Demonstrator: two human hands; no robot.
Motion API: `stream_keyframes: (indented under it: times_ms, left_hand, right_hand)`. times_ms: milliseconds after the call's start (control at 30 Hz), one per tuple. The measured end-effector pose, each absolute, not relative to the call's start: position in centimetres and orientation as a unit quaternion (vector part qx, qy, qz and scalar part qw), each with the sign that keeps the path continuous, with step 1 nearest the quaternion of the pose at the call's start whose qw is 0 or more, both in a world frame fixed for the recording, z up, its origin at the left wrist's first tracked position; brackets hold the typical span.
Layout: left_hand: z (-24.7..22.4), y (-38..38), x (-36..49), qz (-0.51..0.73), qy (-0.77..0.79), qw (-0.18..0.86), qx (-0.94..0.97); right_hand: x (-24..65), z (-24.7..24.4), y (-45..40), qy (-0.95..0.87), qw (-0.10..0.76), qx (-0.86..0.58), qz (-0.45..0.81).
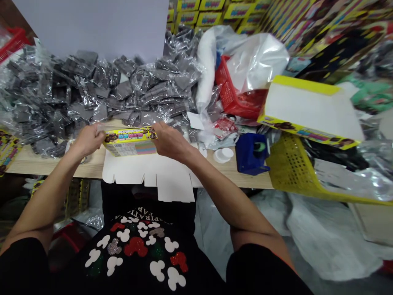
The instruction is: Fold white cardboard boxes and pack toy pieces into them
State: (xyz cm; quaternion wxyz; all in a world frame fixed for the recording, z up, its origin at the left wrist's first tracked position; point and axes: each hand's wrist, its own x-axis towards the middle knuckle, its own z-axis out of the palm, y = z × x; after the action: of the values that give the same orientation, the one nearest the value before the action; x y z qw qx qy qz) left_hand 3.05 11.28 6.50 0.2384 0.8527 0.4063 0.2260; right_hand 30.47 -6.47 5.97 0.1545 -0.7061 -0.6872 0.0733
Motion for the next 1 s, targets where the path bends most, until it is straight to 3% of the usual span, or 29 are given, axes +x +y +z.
stream_keyframes:
  times_ms: [100, 267, 367, 500, 667, 767, 900, 1000]
  left_hand:
    - [6.4, 11.1, 2.5, 0.225, 0.411, 0.271, 0.841]
    - [4.1, 9.0, 4.4, 0.315, 0.311, 0.564, 0.697]
    - [2.0, 8.2, 5.0, 0.377, 0.309, 0.586, 0.648]
    - [2.4, 9.2, 3.9, 0.313, 0.284, 0.508, 0.75]
    - [6.2, 9.3, 6.4, 0.137, 0.179, 0.19, 0.955]
    - [6.6, 8.0, 9.6, 0.122, 0.153, 0.074, 0.978]
    - [5.1, 6.7, 11.8, 0.19, 0.124, 0.032, 0.973]
    - [4.1, 6.1, 12.3, 0.206, 0.115, 0.044, 0.971]
  right_hand:
    - [31.0, 5.7, -6.3, -0.7, 0.172, -0.688, 0.078]
    - [32.0, 4.8, -6.0, -0.737, 0.192, -0.643, 0.078]
    - [32.9, 3.5, -5.9, -0.764, 0.196, -0.609, 0.077]
    - [34.4, 1.2, -5.3, -0.784, 0.221, -0.576, 0.063]
    - [33.6, 0.3, -4.6, -0.783, 0.269, -0.559, 0.051]
    - [33.6, 0.9, -5.3, -0.752, 0.312, -0.58, 0.035]
    - [38.4, 1.7, -11.3, -0.605, 0.374, -0.702, -0.031]
    - [43.4, 1.8, -18.9, -0.356, 0.343, -0.863, -0.104]
